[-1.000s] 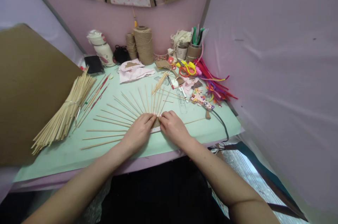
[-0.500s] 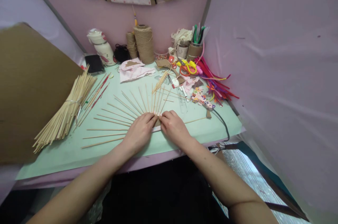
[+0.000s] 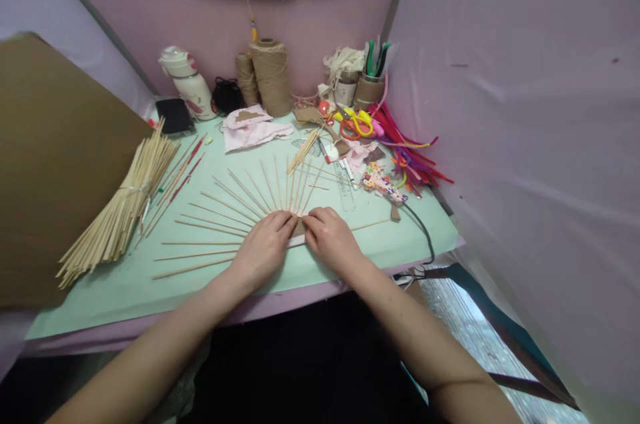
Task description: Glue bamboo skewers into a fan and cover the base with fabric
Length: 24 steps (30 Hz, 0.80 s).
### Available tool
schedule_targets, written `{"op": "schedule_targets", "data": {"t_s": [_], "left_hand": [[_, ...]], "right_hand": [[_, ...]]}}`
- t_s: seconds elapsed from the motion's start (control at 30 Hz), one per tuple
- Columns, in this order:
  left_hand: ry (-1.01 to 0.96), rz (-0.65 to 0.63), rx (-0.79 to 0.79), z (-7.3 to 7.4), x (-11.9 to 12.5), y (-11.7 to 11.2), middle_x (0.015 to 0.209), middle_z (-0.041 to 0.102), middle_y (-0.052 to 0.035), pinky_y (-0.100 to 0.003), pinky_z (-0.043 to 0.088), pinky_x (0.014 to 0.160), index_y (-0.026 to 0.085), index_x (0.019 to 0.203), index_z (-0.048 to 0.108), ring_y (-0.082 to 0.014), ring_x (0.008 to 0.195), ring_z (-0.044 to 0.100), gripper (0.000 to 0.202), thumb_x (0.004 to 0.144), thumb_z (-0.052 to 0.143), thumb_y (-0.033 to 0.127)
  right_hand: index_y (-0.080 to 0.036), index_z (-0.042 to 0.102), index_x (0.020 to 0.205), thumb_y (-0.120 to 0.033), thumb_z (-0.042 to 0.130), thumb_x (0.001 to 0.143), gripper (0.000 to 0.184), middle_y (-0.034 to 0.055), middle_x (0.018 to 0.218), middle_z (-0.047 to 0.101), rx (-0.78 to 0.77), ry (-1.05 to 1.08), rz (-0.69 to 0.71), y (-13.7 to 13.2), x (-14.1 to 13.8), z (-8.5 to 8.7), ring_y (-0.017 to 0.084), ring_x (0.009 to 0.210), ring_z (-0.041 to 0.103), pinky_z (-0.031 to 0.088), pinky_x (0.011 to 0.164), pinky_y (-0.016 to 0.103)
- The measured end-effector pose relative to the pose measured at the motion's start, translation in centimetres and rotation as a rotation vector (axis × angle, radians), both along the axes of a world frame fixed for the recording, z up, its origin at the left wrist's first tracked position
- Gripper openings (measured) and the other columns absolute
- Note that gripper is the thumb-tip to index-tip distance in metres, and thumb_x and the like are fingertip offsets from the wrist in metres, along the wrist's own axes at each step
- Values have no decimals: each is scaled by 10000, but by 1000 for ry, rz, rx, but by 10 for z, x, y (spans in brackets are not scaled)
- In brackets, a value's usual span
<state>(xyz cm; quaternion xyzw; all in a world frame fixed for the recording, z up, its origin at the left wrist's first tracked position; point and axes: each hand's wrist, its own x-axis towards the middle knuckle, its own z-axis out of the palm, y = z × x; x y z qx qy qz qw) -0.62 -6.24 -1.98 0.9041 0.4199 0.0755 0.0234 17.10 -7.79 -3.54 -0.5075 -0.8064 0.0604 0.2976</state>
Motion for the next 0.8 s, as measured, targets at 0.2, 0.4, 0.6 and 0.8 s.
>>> {"op": "schedule_targets", "data": {"t_s": [0.2, 0.4, 0.6, 0.8], "left_hand": [[5, -9, 6, -1, 0, 0, 1226, 604, -119, -380, 415, 1079, 85, 1265, 561, -237, 1186, 517, 336, 961, 424, 126], [47, 6, -4, 0, 1, -1, 1197, 605, -116, -387, 470, 999, 107, 1242, 559, -247, 1162, 539, 313, 970, 407, 137], [49, 11, 21, 1, 3, -3, 1146, 607, -115, -390, 475, 970, 112, 1230, 548, -242, 1136, 547, 310, 963, 391, 116], [6, 37, 19, -1, 4, -5, 1141, 602, -114, -382, 464, 978, 124, 1220, 542, -230, 1125, 545, 300, 963, 389, 111]], "right_hand": [[-119, 693, 1012, -53, 522, 854, 242, 119, 949, 666, 40, -94, 11, 0, -2, 1, 247, 882, 560, 530, 816, 390], [-152, 688, 993, -55, 515, 862, 237, 100, 938, 656, 29, -120, 7, 1, -4, 2, 229, 883, 554, 523, 813, 366], [-140, 679, 989, -47, 534, 854, 218, 101, 927, 652, 27, -140, 4, 0, -4, 3, 229, 878, 550, 519, 808, 364], [-155, 675, 953, -47, 536, 857, 200, 92, 907, 645, 44, -211, 11, 1, -4, 5, 222, 865, 543, 508, 803, 349]]}}
